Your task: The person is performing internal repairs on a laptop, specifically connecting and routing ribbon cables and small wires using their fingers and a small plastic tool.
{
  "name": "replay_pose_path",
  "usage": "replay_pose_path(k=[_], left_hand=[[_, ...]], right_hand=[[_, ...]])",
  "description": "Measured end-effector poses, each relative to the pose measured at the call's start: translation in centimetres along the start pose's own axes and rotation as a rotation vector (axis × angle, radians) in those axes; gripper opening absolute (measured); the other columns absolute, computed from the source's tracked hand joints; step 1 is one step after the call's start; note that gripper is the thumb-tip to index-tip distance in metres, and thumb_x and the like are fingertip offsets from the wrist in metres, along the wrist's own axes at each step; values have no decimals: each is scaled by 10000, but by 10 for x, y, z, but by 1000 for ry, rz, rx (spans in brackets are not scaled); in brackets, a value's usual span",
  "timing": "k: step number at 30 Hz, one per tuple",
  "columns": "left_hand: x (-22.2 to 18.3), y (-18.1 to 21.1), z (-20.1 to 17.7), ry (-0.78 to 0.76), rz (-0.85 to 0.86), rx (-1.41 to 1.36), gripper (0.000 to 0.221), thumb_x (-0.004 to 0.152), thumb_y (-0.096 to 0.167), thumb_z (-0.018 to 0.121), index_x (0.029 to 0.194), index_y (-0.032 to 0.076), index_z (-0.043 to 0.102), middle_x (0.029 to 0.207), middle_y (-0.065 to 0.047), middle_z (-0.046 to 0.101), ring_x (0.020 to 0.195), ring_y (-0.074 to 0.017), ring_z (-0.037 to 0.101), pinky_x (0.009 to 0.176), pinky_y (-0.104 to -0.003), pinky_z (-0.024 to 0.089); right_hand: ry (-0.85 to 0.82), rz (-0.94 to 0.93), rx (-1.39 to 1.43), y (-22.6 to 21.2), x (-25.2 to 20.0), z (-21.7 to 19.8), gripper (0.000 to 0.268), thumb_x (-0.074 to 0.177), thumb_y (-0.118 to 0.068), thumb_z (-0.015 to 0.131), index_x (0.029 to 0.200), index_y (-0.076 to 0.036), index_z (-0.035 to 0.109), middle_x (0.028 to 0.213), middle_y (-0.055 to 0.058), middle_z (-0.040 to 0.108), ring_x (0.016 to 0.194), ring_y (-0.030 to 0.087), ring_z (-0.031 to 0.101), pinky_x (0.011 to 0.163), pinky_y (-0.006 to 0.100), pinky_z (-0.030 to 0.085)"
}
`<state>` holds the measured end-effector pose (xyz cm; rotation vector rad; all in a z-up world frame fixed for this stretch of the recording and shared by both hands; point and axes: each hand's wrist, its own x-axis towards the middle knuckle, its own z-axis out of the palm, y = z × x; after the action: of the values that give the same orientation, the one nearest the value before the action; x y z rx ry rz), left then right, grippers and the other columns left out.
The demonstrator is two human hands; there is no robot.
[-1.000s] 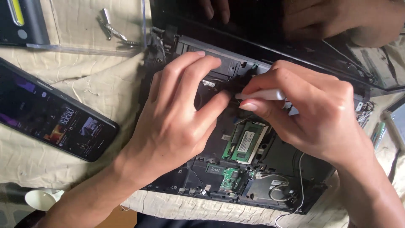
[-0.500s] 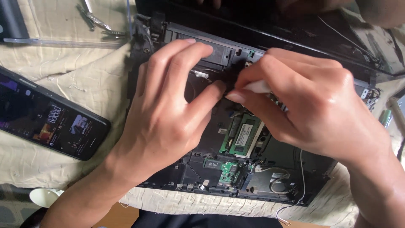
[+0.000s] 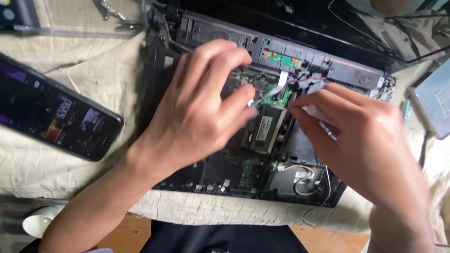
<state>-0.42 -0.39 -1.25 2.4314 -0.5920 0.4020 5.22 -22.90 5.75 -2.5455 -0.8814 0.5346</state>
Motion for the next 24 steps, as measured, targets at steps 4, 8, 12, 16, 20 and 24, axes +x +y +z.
replay_pose_path(k=[4, 8, 12, 16, 20, 24], left_hand=[[1, 1, 6, 95, 28, 33, 141, 929, -126, 747, 856, -39, 664, 1113, -154, 601, 1097, -337, 574, 851, -428, 459], [-3, -1, 8, 149, -20, -72, 126, 957, -31, 763, 914, -21, 645, 1091, -156, 580, 1063, -333, 539, 818, -430, 426], [-5, -4, 11, 184, -64, -165, 121, 938, -48, 731, 919, -27, 614, 1070, -158, 546, 1008, -319, 522, 891, -414, 500], [-6, -8, 17, 189, -112, -214, 144, 916, 10, 746, 937, -8, 605, 1075, -160, 545, 1026, -317, 530, 899, -422, 514], [-6, -7, 19, 232, -124, -233, 133, 895, -23, 730, 935, -10, 604, 1047, -157, 548, 1008, -319, 542, 865, -413, 519], [-8, -10, 22, 260, -103, -255, 103, 911, -5, 682, 957, 5, 590, 1041, -143, 524, 985, -311, 533, 883, -421, 498]], right_hand=[[67, -26, 29, -10, 7, 15, 29, 1013, 20, 741, 990, 1, 743, 837, 77, 684, 584, 169, 557, 554, 316, 426], [75, -76, 17, -19, 13, 24, 69, 1000, 51, 727, 932, 41, 738, 841, 112, 719, 685, 188, 638, 633, 319, 470], [82, 45, -120, -18, 14, 36, 293, 982, -45, 753, 744, -32, 582, 660, 65, 530, 600, 188, 390, 578, 357, 326], [77, 120, -211, -24, 19, 39, 448, 976, -84, 737, 644, -52, 437, 587, 65, 410, 645, 186, 237, 578, 365, 279], [94, 79, -304, -17, 26, 41, 400, 959, -119, 744, 654, -57, 493, 553, 94, 414, 616, 177, 272, 548, 396, 313], [-48, 132, -378, -22, 34, 33, 376, 933, -132, 692, 656, -23, 461, 635, 190, 296, 833, 280, 204, 588, 469, 343]])
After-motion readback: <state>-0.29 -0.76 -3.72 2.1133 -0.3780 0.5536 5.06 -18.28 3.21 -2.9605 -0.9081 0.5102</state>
